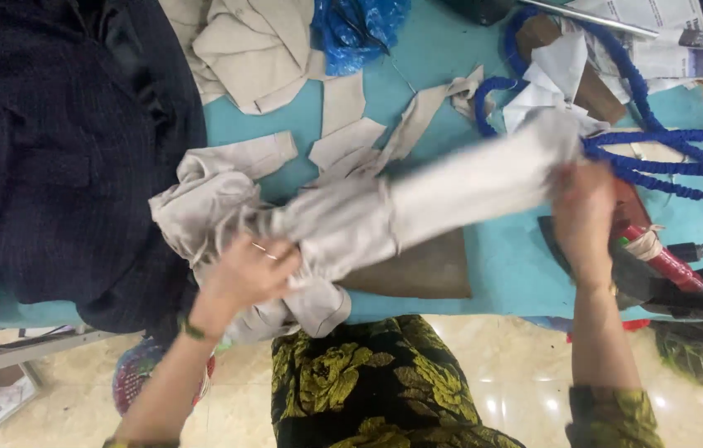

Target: The person irons a light-colored garment on a small ironing board. They repeatedly smooth the fabric with their hands, use the iron to press the material, and reposition the garment to work on different sections.

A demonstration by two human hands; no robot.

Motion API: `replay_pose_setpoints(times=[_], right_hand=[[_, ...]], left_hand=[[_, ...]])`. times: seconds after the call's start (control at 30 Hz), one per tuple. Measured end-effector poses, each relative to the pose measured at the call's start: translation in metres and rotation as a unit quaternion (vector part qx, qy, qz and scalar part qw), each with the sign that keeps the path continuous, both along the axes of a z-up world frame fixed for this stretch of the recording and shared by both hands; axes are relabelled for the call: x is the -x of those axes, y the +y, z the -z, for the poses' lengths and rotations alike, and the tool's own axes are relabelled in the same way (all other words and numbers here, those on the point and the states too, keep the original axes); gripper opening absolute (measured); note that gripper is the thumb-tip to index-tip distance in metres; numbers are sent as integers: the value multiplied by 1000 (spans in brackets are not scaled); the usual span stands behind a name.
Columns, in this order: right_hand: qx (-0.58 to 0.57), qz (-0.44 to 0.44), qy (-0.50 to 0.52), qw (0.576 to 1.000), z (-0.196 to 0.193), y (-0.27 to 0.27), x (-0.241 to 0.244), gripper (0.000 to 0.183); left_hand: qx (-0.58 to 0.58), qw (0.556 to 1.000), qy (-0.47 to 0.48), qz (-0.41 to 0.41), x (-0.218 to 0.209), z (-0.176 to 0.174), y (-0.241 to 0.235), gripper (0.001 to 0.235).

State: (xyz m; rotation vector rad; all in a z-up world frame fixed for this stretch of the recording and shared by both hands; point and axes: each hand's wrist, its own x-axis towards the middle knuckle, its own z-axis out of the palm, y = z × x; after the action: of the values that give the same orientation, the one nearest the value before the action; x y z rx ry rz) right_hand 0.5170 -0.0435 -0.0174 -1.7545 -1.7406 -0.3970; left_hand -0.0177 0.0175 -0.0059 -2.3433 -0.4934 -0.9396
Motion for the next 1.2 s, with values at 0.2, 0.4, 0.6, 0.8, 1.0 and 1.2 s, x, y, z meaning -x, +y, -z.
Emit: replay_pose_setpoints(times=[0.2, 0.4, 0.6, 0.8, 1.0, 1.2], right_hand=[[427, 68, 42, 901, 22, -66, 13, 36], [256, -37, 96, 961, 8, -22, 73, 21], [243, -120, 89, 959, 44, 16, 101, 35], [335, -140, 130, 923, -9, -6, 108, 31], [290, -311, 108, 899, -83, -64, 154, 35], [261, -347, 247, 866, -81, -117, 185, 26]], left_hand=[[424, 897, 128, -2, -11, 54, -75, 74], [368, 911, -119, -144, -58, 39, -43, 28], [466, 854, -106, -204, -61, 51, -19, 26], [687, 556, -399, -245, -63, 12, -67, 34], [175, 841, -260, -442, 122, 112, -48, 40], [103, 498, 167, -845, 127, 58, 240, 32]])
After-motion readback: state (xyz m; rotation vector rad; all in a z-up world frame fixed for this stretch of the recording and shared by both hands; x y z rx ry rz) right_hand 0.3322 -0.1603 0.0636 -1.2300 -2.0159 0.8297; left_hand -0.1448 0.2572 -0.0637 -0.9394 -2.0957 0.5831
